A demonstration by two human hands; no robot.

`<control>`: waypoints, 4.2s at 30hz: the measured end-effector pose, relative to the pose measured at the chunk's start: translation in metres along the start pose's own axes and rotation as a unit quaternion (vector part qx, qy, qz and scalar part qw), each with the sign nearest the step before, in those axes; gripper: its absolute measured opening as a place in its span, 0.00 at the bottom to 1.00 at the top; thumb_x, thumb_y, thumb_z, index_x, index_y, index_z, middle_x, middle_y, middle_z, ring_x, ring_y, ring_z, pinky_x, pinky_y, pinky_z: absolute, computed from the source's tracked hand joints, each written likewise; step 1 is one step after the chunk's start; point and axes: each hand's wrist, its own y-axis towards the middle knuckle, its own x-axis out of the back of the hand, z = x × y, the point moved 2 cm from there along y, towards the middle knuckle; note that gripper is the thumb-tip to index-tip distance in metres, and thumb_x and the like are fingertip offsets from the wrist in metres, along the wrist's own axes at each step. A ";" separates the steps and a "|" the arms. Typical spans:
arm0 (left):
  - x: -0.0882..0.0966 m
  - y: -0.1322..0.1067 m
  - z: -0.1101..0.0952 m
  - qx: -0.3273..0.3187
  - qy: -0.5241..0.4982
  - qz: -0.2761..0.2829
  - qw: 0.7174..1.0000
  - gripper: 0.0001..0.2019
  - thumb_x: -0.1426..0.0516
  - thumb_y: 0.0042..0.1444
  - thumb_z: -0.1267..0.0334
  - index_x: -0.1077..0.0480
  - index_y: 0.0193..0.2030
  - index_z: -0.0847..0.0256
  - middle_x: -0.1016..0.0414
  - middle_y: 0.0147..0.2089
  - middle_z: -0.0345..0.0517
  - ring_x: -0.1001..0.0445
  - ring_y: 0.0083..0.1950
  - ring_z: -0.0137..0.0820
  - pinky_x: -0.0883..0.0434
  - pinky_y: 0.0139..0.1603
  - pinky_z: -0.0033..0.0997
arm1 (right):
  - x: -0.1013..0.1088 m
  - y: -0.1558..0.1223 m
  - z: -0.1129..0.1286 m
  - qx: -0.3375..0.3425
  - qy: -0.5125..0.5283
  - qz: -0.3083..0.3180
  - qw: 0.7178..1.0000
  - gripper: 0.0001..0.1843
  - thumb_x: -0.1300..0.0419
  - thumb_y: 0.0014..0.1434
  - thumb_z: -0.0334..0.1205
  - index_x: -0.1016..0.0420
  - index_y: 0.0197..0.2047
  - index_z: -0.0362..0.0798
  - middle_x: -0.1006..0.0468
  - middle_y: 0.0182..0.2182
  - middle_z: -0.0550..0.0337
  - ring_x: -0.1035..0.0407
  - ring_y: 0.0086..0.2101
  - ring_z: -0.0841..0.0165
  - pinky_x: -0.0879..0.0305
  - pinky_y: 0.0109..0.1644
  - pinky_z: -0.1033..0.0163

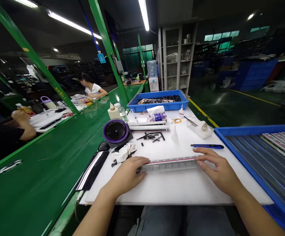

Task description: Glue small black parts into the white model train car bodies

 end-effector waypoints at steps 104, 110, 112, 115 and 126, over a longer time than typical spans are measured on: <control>0.053 0.002 0.049 0.218 0.016 -0.084 0.972 0.10 0.45 0.57 0.55 0.24 0.34 0.55 0.21 0.38 0.43 0.25 0.34 0.35 0.34 0.34 0.31 | -0.075 0.117 0.036 -0.250 0.533 0.031 0.808 0.13 0.33 0.47 0.40 0.36 0.28 0.47 0.40 0.19 0.69 0.51 0.18 0.80 0.59 0.19 0.71; 0.035 -0.015 0.060 0.201 0.020 -0.145 0.969 0.17 0.51 0.63 0.53 0.23 0.40 0.58 0.24 0.47 0.49 0.25 0.45 0.37 0.29 0.46 0.35 | -0.059 0.116 0.039 -0.305 0.561 0.111 0.762 0.11 0.35 0.46 0.35 0.35 0.30 0.46 0.35 0.22 0.66 0.52 0.18 0.81 0.63 0.17 0.74; 0.035 0.003 0.032 0.139 0.016 -0.190 0.972 0.17 0.52 0.64 0.54 0.24 0.40 0.59 0.24 0.47 0.49 0.26 0.47 0.37 0.30 0.51 0.36 | -0.056 0.117 0.036 -0.299 0.564 0.116 0.761 0.11 0.35 0.47 0.35 0.35 0.31 0.46 0.33 0.23 0.65 0.50 0.18 0.81 0.63 0.17 0.75; 0.020 0.041 -0.026 -0.001 0.032 -0.095 0.995 0.13 0.48 0.62 0.56 0.26 0.45 0.58 0.23 0.48 0.48 0.26 0.50 0.38 0.30 0.53 0.39 | -0.051 0.121 0.033 -0.280 0.567 0.099 0.768 0.11 0.35 0.47 0.35 0.35 0.30 0.46 0.32 0.22 0.65 0.50 0.17 0.82 0.62 0.17 0.75; -0.021 0.095 -0.053 -0.046 0.129 0.092 0.986 0.07 0.43 0.56 0.57 0.31 0.40 0.54 0.23 0.40 0.42 0.24 0.42 0.41 0.30 0.37 0.37 | -0.041 0.130 0.027 -0.214 0.457 0.046 0.862 0.12 0.36 0.48 0.42 0.35 0.30 0.47 0.29 0.23 0.66 0.51 0.17 0.80 0.62 0.19 0.71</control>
